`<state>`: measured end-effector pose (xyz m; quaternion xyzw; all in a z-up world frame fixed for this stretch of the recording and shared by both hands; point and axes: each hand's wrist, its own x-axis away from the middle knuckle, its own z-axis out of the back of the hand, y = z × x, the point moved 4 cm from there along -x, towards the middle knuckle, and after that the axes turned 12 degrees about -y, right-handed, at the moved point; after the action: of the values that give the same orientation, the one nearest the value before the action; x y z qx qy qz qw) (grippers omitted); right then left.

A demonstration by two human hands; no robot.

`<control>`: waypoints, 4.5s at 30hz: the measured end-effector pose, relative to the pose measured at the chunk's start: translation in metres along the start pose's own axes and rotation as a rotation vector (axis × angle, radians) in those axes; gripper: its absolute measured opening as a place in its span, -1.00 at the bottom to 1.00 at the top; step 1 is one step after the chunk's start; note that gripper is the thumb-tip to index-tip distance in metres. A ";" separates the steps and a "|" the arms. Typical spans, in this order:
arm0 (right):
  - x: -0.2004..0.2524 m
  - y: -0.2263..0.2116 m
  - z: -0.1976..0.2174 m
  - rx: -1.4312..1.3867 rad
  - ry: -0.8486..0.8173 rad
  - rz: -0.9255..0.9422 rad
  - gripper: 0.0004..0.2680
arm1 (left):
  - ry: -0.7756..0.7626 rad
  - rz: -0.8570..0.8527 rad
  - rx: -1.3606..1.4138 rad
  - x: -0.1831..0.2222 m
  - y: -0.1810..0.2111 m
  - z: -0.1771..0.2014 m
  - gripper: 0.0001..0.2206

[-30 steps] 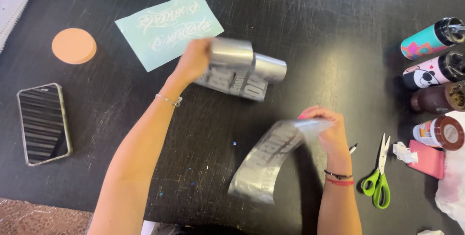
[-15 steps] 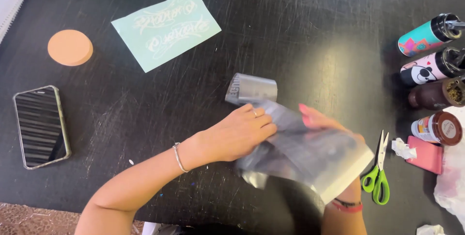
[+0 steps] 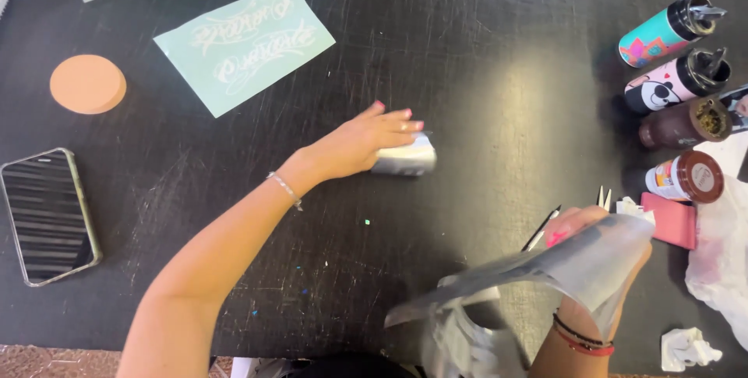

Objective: Cutting printed vinyl sheets into individual decals using scissors and removing the excess background vinyl (weeding) using a precision weeding tool.

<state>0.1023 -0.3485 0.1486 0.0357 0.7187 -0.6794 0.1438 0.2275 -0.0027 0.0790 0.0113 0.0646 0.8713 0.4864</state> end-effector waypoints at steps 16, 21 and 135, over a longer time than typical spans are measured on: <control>-0.054 0.010 -0.036 -0.072 -0.023 0.023 -0.91 | 0.331 0.017 0.807 -0.030 0.059 -0.007 -0.78; -0.068 0.055 -0.016 -0.259 -0.064 0.015 -0.78 | 0.145 -0.139 0.557 -0.004 0.073 0.032 -0.81; 0.045 0.056 -0.074 -0.025 0.401 -0.402 -0.83 | -0.278 0.620 1.570 0.059 0.067 0.028 -0.72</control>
<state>0.0614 -0.2775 0.0860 0.0245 0.7337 -0.6648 -0.1384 0.1422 0.0152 0.1121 0.4690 0.5830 0.6585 0.0808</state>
